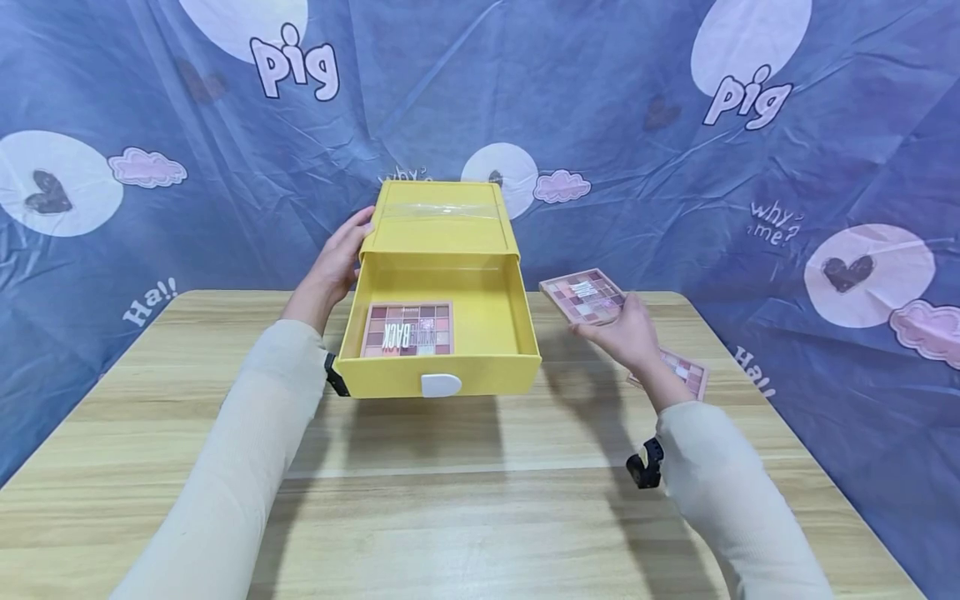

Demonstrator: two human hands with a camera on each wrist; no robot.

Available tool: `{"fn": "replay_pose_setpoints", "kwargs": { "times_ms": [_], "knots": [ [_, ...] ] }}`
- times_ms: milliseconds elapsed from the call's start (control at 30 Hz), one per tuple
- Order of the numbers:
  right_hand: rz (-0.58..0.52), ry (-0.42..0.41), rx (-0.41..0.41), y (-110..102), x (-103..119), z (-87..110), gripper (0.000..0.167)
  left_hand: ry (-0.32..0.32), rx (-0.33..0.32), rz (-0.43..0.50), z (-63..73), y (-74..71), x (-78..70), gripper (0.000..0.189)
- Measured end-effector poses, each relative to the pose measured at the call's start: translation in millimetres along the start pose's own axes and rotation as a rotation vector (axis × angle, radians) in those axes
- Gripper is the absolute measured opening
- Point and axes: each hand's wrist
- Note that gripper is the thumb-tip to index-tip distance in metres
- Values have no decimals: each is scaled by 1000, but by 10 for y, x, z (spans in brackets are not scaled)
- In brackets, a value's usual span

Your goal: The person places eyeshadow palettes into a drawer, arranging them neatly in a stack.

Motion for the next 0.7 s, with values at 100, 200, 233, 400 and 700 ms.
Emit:
{"fn": "replay_pose_setpoints", "kwargs": {
  "times_ms": [100, 200, 233, 400, 700],
  "knots": [
    [12, 10, 27, -76, 45, -7, 111, 1, 1, 1, 0, 0, -1, 46],
    [36, 16, 39, -145, 91, -8, 114, 1, 4, 1, 1, -1, 0, 46],
    [48, 14, 37, -162, 109, -3, 114, 1, 4, 0, 1, -1, 0, 46],
    [70, 0, 19, -242, 210, 30, 112, 5, 3, 6, 0, -5, 4, 45],
    [107, -2, 0, -418, 423, 108, 111, 7, 11, 9, 0, -8, 8, 46]
  ]
}}
Point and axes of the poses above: each hand's wrist, its own z-axis away from the middle knuckle, its own y-axis out of the palm, x = y × z, and after that the axes turned 15 degrees about y, right-handed
